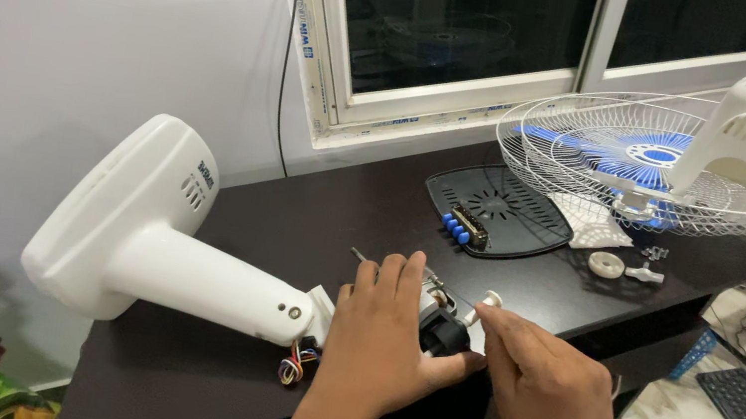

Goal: The person works on the internal motor and wiring of a disassembled electric fan on a desk. They repeatedly adjust and reposition wires and small components within the motor housing using their hands, without using any visible tools. The fan casing and blades remain separate on the desk throughout the clip.

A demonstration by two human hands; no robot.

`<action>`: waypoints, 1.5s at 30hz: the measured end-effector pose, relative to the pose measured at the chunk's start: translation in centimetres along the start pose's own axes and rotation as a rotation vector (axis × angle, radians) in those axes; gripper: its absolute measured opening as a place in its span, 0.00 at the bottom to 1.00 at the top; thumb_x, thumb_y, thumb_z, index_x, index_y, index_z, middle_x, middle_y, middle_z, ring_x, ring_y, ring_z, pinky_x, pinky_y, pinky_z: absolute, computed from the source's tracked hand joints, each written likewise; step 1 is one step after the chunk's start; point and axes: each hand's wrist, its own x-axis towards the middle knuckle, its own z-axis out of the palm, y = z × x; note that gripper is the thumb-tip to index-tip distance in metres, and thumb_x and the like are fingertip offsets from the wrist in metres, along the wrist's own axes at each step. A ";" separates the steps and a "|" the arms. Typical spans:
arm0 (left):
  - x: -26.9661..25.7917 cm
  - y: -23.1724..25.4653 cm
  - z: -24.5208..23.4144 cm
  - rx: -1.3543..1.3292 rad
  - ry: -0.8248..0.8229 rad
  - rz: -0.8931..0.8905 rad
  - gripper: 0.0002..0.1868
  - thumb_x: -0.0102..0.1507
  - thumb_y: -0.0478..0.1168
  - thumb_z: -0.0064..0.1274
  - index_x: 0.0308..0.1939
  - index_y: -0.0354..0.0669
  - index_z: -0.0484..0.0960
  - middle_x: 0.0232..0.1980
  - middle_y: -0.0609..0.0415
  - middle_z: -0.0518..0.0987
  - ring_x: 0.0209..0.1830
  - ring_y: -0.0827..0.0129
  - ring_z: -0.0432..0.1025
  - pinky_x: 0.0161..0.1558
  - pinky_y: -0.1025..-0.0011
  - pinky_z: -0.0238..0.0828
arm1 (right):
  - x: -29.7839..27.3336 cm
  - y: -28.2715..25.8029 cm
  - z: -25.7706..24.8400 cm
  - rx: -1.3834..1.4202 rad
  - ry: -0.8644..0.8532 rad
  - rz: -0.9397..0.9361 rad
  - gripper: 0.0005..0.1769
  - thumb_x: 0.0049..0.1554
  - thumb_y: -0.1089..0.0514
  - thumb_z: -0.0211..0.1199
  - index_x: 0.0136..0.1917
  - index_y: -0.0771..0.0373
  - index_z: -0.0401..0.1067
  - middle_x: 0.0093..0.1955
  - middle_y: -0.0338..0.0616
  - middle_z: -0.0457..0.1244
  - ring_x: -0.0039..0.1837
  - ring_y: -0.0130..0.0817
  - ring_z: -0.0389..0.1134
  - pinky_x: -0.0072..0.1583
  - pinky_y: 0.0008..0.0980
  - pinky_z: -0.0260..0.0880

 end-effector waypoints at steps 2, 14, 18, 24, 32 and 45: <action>0.1 0.0 0.0 0.003 0.006 0.011 0.61 0.45 0.68 0.67 0.70 0.33 0.62 0.66 0.45 0.67 0.65 0.50 0.61 0.59 0.51 0.61 | 0.0 0.0 -0.1 -0.001 -0.017 0.014 0.10 0.55 0.61 0.65 0.51 0.60 0.79 0.46 0.45 0.73 0.43 0.38 0.76 0.43 0.31 0.74; 0.1 -0.4 0.4 0.007 0.023 0.013 0.62 0.44 0.67 0.68 0.70 0.32 0.62 0.67 0.44 0.66 0.66 0.47 0.59 0.61 0.48 0.59 | -0.1 0.2 0.1 -0.039 -0.025 0.010 0.10 0.56 0.59 0.65 0.52 0.59 0.80 0.48 0.42 0.74 0.43 0.34 0.76 0.41 0.28 0.74; 0.1 -0.6 0.6 -0.001 0.005 0.004 0.62 0.44 0.69 0.68 0.70 0.32 0.62 0.67 0.44 0.66 0.66 0.47 0.60 0.61 0.47 0.58 | -0.2 0.2 0.0 -0.041 -0.008 -0.043 0.10 0.57 0.60 0.65 0.53 0.59 0.79 0.48 0.42 0.73 0.44 0.35 0.76 0.43 0.28 0.74; 0.0 -0.7 0.8 0.002 0.041 0.027 0.63 0.44 0.70 0.67 0.70 0.31 0.62 0.66 0.43 0.66 0.65 0.47 0.60 0.60 0.48 0.59 | -0.1 0.2 0.2 -0.064 0.018 -0.045 0.12 0.55 0.60 0.65 0.53 0.60 0.79 0.46 0.42 0.72 0.41 0.34 0.74 0.41 0.29 0.72; 0.0 -0.6 0.9 0.010 0.029 0.020 0.62 0.45 0.70 0.65 0.71 0.32 0.62 0.66 0.44 0.66 0.64 0.49 0.61 0.60 0.49 0.60 | 0.3 0.1 0.4 -0.087 0.058 -0.049 0.10 0.56 0.61 0.67 0.52 0.61 0.80 0.45 0.41 0.72 0.42 0.34 0.74 0.43 0.29 0.72; 0.1 -0.4 0.7 -0.007 -0.011 -0.009 0.62 0.44 0.68 0.66 0.71 0.33 0.62 0.67 0.45 0.66 0.66 0.49 0.60 0.62 0.49 0.59 | -0.1 0.1 0.6 -0.066 0.048 -0.058 0.10 0.55 0.60 0.67 0.52 0.60 0.80 0.49 0.40 0.73 0.44 0.33 0.75 0.45 0.27 0.73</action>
